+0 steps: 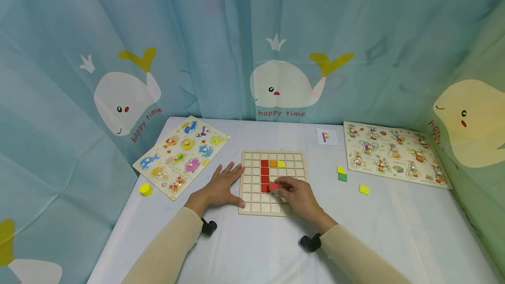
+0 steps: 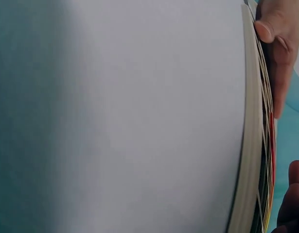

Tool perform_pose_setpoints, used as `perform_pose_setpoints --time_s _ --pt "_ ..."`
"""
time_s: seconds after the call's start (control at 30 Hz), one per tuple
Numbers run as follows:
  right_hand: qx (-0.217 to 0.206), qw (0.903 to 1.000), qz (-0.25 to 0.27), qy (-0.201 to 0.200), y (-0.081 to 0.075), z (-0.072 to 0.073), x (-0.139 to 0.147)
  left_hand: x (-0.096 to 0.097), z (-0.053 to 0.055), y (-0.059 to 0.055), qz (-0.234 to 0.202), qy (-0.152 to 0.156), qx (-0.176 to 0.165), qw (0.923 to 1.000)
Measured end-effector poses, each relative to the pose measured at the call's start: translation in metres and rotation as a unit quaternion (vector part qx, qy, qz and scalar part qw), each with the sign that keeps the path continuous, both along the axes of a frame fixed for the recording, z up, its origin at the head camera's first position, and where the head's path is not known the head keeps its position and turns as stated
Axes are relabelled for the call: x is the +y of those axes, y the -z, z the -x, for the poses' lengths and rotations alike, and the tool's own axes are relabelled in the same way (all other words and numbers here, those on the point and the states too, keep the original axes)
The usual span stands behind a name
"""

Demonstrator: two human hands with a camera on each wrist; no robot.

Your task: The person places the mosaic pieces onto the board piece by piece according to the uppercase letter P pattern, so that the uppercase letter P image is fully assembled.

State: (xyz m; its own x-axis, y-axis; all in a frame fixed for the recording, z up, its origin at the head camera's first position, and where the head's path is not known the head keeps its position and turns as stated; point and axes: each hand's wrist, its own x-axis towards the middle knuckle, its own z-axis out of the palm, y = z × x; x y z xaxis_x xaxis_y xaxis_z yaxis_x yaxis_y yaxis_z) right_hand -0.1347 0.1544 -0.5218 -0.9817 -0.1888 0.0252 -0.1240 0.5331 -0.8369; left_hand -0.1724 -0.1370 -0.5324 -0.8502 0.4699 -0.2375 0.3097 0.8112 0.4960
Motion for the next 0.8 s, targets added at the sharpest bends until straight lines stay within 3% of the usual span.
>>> perform_pose_setpoints --time_s 0.3,0.8 --pt "-0.013 0.9982 -0.045 -0.037 0.005 -0.005 -0.01 0.0 -0.001 -0.001 0.0 0.0 0.001 1.0" --pt "0.034 0.9915 -0.109 -0.063 0.005 -0.008 -0.015 0.0 0.0 -0.001 -0.012 -0.001 -0.004 0.9999"
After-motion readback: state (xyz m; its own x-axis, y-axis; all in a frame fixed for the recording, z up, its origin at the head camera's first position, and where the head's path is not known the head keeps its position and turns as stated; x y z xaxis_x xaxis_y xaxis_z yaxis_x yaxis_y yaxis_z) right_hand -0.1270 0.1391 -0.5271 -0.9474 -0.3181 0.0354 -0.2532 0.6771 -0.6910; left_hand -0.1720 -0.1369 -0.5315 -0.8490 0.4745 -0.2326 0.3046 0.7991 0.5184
